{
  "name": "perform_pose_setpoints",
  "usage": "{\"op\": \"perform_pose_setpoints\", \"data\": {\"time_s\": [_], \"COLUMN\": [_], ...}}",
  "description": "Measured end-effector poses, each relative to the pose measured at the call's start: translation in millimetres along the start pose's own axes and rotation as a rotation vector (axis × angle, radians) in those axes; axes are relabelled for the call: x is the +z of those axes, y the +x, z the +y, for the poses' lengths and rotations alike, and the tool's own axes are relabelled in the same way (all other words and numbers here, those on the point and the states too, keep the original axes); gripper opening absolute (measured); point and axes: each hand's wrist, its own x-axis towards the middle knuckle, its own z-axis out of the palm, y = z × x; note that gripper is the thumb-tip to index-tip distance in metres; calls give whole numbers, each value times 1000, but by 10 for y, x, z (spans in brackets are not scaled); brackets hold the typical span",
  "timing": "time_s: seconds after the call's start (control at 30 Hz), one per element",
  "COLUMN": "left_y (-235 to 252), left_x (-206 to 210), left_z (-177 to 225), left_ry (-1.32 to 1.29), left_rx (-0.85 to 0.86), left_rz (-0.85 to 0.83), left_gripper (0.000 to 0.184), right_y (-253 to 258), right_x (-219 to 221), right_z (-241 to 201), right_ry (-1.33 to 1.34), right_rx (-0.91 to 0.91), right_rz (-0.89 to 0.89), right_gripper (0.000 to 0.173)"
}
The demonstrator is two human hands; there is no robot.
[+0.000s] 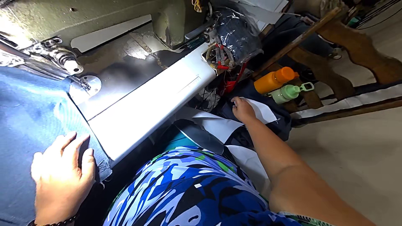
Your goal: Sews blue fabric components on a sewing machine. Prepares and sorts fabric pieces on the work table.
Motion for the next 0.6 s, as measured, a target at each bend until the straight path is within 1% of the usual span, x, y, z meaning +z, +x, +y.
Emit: {"op": "perform_pose_setpoints", "data": {"time_s": [0.07,0.1,0.13,0.17,0.2,0.23,0.27,0.3,0.33,0.43,0.6], "left_y": [-3,-3,-1,-1,-1,-3,-3,-4,-6,5,15], "left_x": [3,5,4,7,11,16,21,25,22,9,1], "left_z": [-9,-11,-7,-9,-16,-23,-28,-32,-34,-24,-15], "left_ry": [3,3,4,3,2,-3,-5,-5,-2,3,19], "left_rx": [4,10,15,17,15,12,9,9,10,19,10], "left_rz": [1,4,7,8,6,3,1,2,2,9,-5], "left_gripper": [55,55,54,54,54,54,54,54,53,53,53], "right_y": [-35,-39,-58,-87,-113,-123,-115,-111,-117,-83,0], "right_x": [55,120,176,227,275,316,336,330,321,293,249], "right_z": [16,49,56,52,53,62,73,72,64,52,-66], "right_ry": [-4,-37,-75,-113,-140,-140,-132,-112,-89,-62,-130], "right_rx": [-184,-275,-311,-275,-200,-104,-4,72,114,174,237], "right_rz": [-45,-65,-81,-97,-103,-106,-120,-138,-142,-159,-190], "right_gripper": [24,23,25,33,47,61,70,72,69,51,53]}}
